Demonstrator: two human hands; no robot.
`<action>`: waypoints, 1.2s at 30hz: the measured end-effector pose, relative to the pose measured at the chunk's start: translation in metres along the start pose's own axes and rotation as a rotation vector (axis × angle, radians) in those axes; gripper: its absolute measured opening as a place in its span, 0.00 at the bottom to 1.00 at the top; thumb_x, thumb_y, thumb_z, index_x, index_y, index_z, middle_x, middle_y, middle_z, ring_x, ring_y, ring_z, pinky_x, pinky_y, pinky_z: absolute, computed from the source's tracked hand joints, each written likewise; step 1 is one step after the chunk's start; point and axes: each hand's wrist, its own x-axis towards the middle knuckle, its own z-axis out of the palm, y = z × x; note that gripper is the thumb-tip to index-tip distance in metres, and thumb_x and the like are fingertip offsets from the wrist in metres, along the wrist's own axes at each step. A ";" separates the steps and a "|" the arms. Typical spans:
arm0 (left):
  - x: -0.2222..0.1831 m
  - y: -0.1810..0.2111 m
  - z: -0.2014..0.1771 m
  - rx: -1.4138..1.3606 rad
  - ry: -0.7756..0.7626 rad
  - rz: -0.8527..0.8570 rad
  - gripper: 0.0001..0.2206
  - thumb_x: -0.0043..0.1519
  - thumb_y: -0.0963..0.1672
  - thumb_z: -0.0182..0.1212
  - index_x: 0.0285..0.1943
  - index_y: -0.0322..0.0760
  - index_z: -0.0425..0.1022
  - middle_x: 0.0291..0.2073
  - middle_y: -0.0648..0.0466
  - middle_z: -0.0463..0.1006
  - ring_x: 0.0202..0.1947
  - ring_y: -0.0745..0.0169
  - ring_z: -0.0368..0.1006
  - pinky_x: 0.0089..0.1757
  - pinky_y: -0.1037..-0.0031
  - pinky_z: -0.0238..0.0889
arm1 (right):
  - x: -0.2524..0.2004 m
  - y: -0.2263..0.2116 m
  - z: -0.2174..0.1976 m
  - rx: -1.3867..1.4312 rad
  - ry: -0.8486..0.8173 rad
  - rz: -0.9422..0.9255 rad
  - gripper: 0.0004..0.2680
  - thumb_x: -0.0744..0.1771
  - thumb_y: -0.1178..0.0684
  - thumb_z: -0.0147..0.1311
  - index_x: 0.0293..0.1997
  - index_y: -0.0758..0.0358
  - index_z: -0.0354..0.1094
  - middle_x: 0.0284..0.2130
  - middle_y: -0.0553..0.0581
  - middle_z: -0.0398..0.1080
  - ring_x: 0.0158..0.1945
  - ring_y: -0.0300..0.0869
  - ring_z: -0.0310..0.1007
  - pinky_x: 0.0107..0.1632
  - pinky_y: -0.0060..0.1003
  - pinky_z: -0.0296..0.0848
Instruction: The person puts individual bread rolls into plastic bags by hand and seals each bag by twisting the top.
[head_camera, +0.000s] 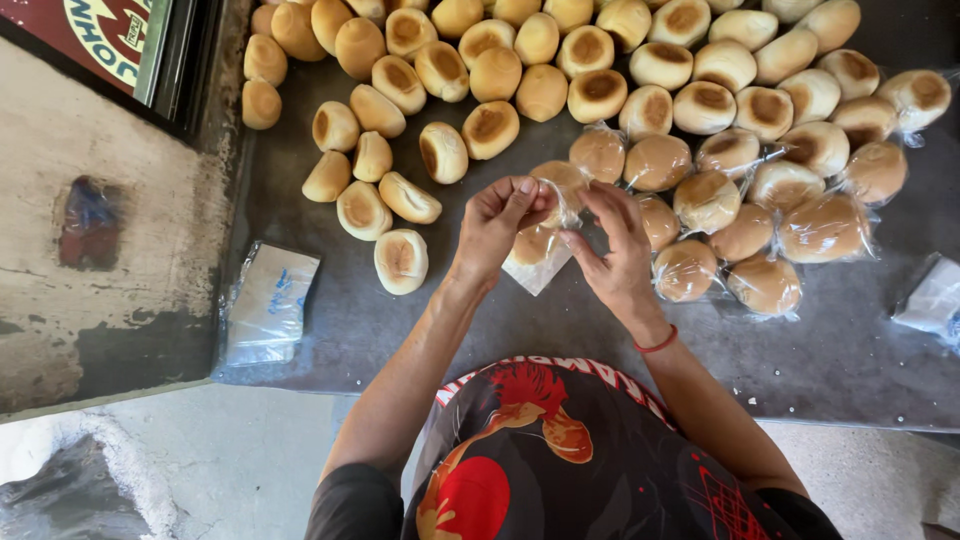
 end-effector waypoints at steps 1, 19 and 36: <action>0.000 0.003 0.002 -0.001 0.004 0.020 0.13 0.72 0.45 0.55 0.48 0.27 0.78 0.38 0.55 0.81 0.41 0.69 0.77 0.49 0.74 0.74 | -0.001 0.001 0.003 -0.046 0.051 -0.036 0.18 0.65 0.60 0.66 0.60 0.64 0.67 0.57 0.62 0.67 0.58 0.52 0.72 0.54 0.41 0.75; -0.012 0.004 0.003 0.269 -0.201 -0.120 0.11 0.67 0.44 0.58 0.49 0.29 0.80 0.36 0.57 0.81 0.35 0.74 0.73 0.39 0.79 0.68 | 0.044 -0.001 -0.017 -0.302 -0.160 -0.436 0.09 0.63 0.67 0.59 0.45 0.66 0.69 0.48 0.57 0.67 0.51 0.51 0.73 0.54 0.42 0.76; -0.044 0.077 0.039 0.913 -0.090 0.377 0.09 0.58 0.46 0.71 0.41 0.37 0.83 0.33 0.53 0.83 0.31 0.63 0.79 0.35 0.70 0.71 | 0.048 -0.010 -0.025 0.118 -0.200 -0.026 0.04 0.69 0.67 0.53 0.45 0.67 0.70 0.45 0.57 0.76 0.42 0.39 0.78 0.41 0.33 0.76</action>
